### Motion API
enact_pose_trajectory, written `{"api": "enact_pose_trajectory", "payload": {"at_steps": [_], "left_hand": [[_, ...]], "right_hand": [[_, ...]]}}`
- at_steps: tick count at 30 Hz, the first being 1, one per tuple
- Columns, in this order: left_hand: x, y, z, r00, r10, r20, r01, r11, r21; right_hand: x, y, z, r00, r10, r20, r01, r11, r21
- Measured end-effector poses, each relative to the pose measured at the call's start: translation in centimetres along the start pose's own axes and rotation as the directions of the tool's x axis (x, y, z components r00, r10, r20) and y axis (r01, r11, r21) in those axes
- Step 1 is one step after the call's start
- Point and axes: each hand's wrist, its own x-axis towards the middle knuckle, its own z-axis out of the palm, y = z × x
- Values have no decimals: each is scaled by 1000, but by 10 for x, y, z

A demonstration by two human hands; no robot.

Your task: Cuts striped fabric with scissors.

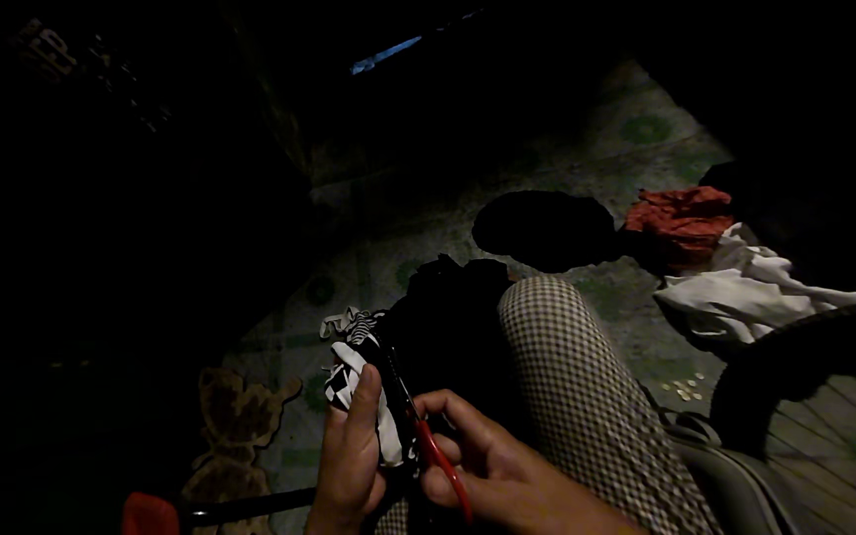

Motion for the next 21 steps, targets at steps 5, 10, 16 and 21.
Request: {"api": "enact_pose_trajectory", "payload": {"at_steps": [5, 10, 16, 21], "left_hand": [[0, -2, 0, 1000, 1, 8, -1, 1000, -31], [-2, -1, 2, 1000, -3, -16, 3, 1000, -3], [-2, -3, 0, 1000, 18, -5, -19, 1000, -2], [-2, -4, 1, 999, 33, 13, -33, 999, -4]], "right_hand": [[1, 0, 3, 999, 36, -10, -35, 998, 56], [4, -5, 3, 999, 23, -34, -22, 1000, 6], [10, -1, -1, 998, -60, -36, 58, 996, -74], [11, 0, -2, 997, -68, -48, 62, 991, -118]]}}
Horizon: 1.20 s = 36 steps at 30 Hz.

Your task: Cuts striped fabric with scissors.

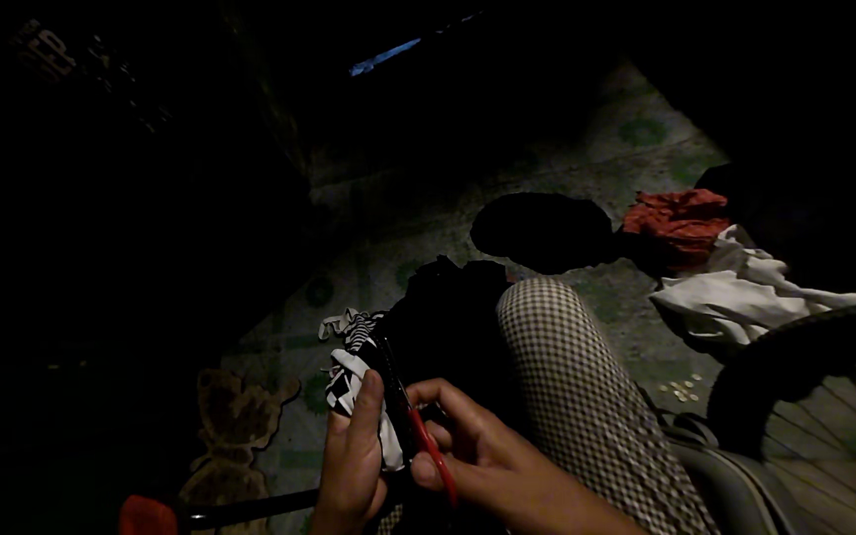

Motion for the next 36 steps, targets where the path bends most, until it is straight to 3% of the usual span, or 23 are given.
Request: {"api": "enact_pose_trajectory", "payload": {"at_steps": [4, 7, 12, 16, 18, 22, 25, 36], "left_hand": [[3, -2, -4, 998, -12, 62, 10, 1000, 29], [8, -4, -7, 998, -58, 17, 57, 998, 25], [34, -2, -9, 970, -236, 66, 244, 947, -208], [56, -4, -11, 951, -290, 105, 308, 897, -317], [60, -4, -8, 967, -235, 96, 254, 917, -309], [55, 2, -5, 999, -9, 32, 14, 987, -160], [43, 10, -2, 992, 87, -95, -93, 994, -62], [32, 21, -20, 999, 0, 40, 8, 982, -190]], "right_hand": [[1, -4, 0, 998, 61, -21, -60, 997, 48], [1, -5, 0, 995, 99, -25, -98, 994, 57], [-1, -1, -2, 996, 81, -31, -80, 996, 31], [-1, 1, -1, 995, 78, -54, -78, 997, -5], [-1, 0, -1, 994, 89, -67, -90, 996, -7], [1, 0, -2, 993, 90, -72, -89, 996, 17], [2, -2, -3, 994, 84, -66, -83, 996, 23], [11, -3, -9, 993, 58, 101, -62, 997, 46]]}}
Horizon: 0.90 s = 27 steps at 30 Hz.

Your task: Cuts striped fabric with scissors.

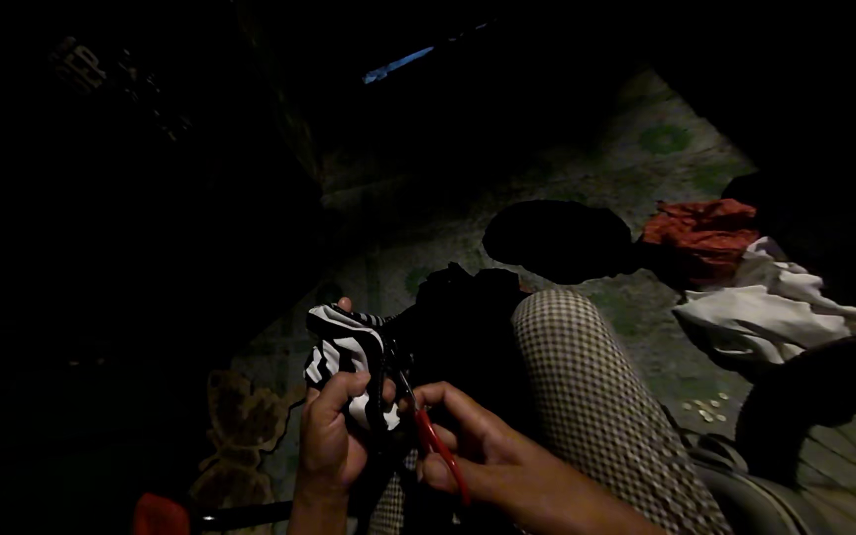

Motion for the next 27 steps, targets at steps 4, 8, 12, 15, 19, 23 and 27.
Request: {"api": "enact_pose_trajectory", "payload": {"at_steps": [4, 8, 12, 15, 19, 23, 27], "left_hand": [[-2, -2, -3, 999, 24, -27, -23, 998, 56], [-6, -4, -6, 999, 40, -13, -39, 998, 59], [-8, -4, -6, 998, 47, -38, -45, 998, 53], [-11, -4, -2, 993, 71, -96, -62, 994, 91], [-12, -7, -3, 991, 100, -88, -90, 990, 110], [-14, -8, -2, 989, 114, -89, -102, 986, 131], [-16, -9, 0, 985, 128, -116, -110, 983, 149]], "right_hand": [[1, 2, 3, 1000, 0, 1, 0, 1000, 7], [2, 2, 4, 1000, 13, -6, -13, 1000, 19], [4, 1, 6, 1000, 7, -16, -7, 1000, 7], [4, 1, 7, 999, 18, -47, -17, 1000, 16], [5, 1, 9, 999, 22, -47, -18, 996, 89], [5, 1, 12, 998, 19, -55, -14, 995, 98], [5, 1, 14, 996, 15, -84, -10, 998, 59]]}}
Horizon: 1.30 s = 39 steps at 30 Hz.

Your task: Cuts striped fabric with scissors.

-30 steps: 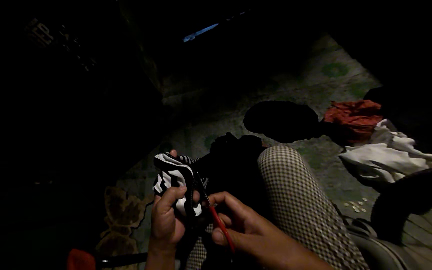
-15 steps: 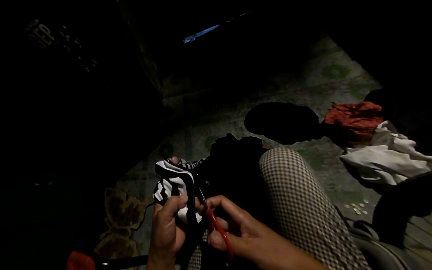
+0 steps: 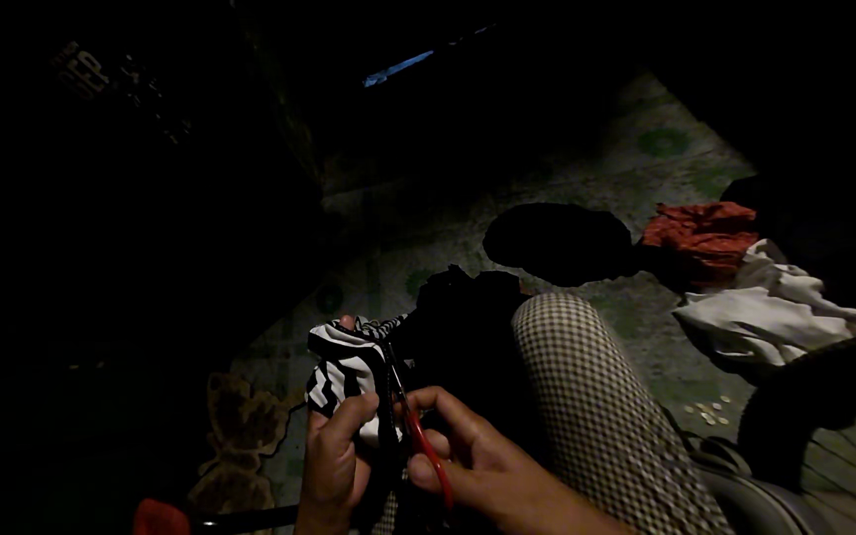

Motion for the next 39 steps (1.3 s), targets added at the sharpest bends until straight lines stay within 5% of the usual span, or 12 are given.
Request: {"api": "enact_pose_trajectory", "payload": {"at_steps": [28, 39], "left_hand": [[-4, 1, -4, 999, 38, -12, -38, 999, -9], [-4, 1, -6, 999, 36, -30, -36, 999, -6]], "right_hand": [[7, 2, 1, 1000, 16, 11, -17, 997, 80], [11, -7, -7, 999, 31, 40, -30, 999, -19]]}}
